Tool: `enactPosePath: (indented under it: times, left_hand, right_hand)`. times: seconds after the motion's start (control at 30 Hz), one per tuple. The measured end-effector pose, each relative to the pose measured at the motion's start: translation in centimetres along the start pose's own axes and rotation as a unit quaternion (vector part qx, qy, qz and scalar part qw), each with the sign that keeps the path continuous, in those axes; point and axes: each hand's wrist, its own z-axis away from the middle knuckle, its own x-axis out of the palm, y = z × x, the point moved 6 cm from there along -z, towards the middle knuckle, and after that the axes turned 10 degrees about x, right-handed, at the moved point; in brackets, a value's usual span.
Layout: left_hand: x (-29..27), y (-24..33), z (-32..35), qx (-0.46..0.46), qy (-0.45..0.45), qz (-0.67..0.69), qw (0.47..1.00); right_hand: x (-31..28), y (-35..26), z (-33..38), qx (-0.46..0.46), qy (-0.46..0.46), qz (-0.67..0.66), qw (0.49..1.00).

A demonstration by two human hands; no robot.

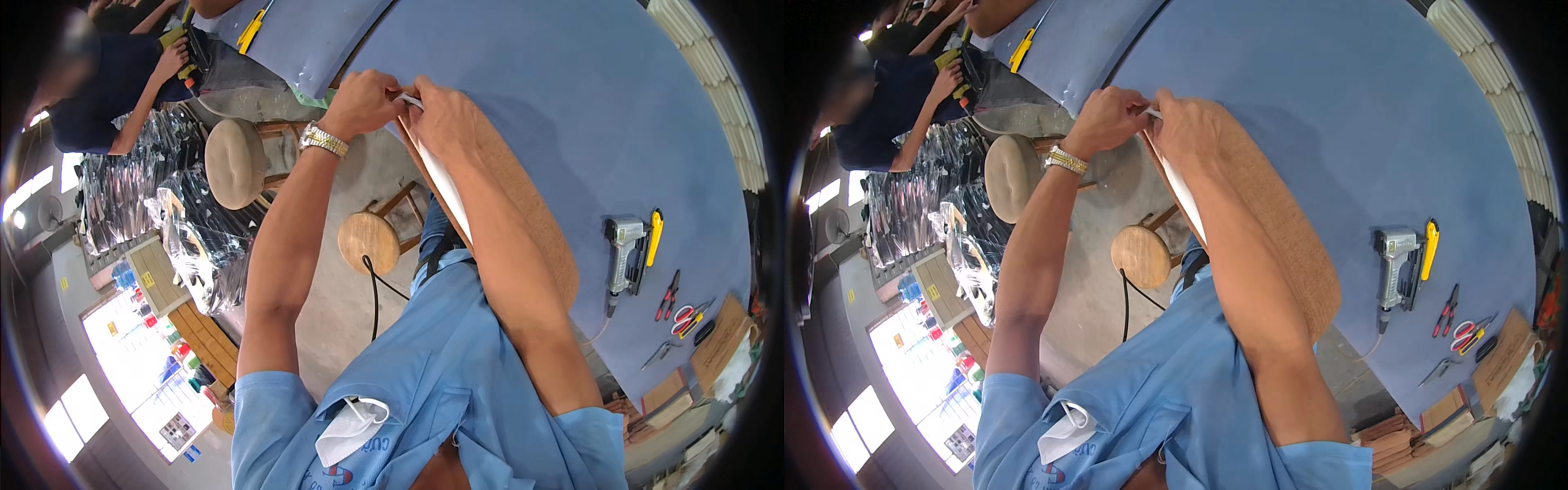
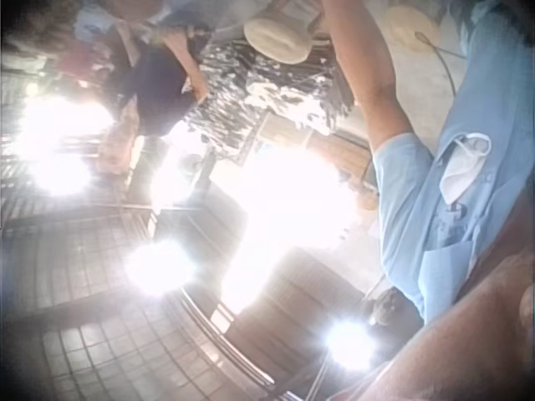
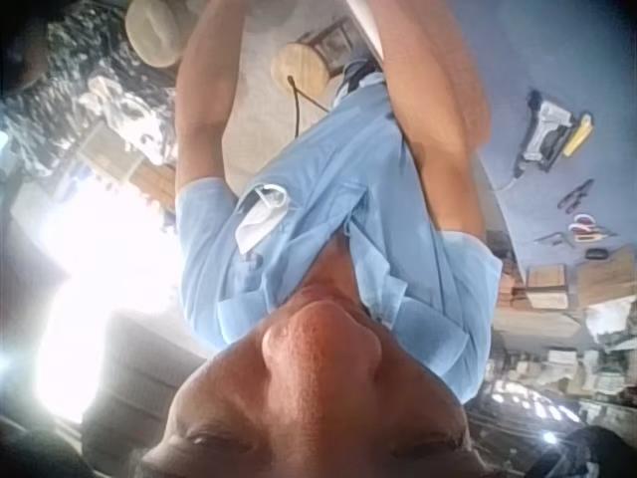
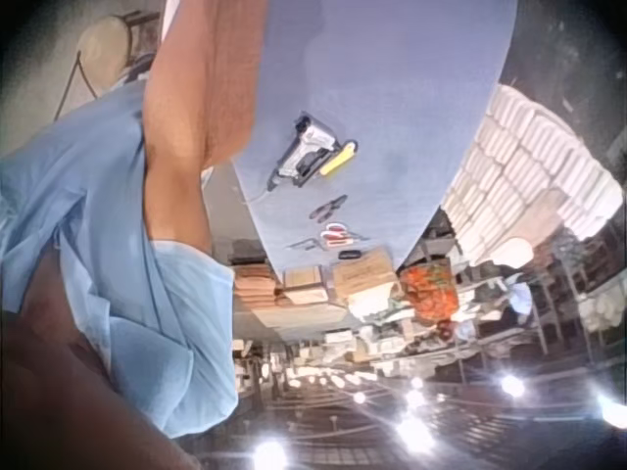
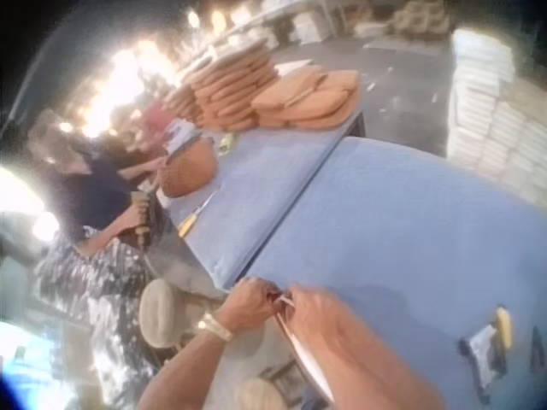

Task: The person assembles cushion covers by inserting foam inserts into fabric shells and securing the edges with a staple gun. They repeatedly pick up foam pieces, align them with the covers, and staple the seams while working at a table in a workshop.

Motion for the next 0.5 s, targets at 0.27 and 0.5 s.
enactPosePath:
  times: [0.27,0.5]
  left_hand:
    - [0.4,-0.9,-0.1,0.01,0.055,0.029,0.998]
    - [0.2,-0.8,-0.8,-0.002,0.039,0.027,0.999]
  right_hand:
    - [-0.3,-0.3,-0.4,-0.037,0.043,0.029,0.998]
    - [-0.7,0.0,-1.1,-0.009,0.032,0.035,0.999]
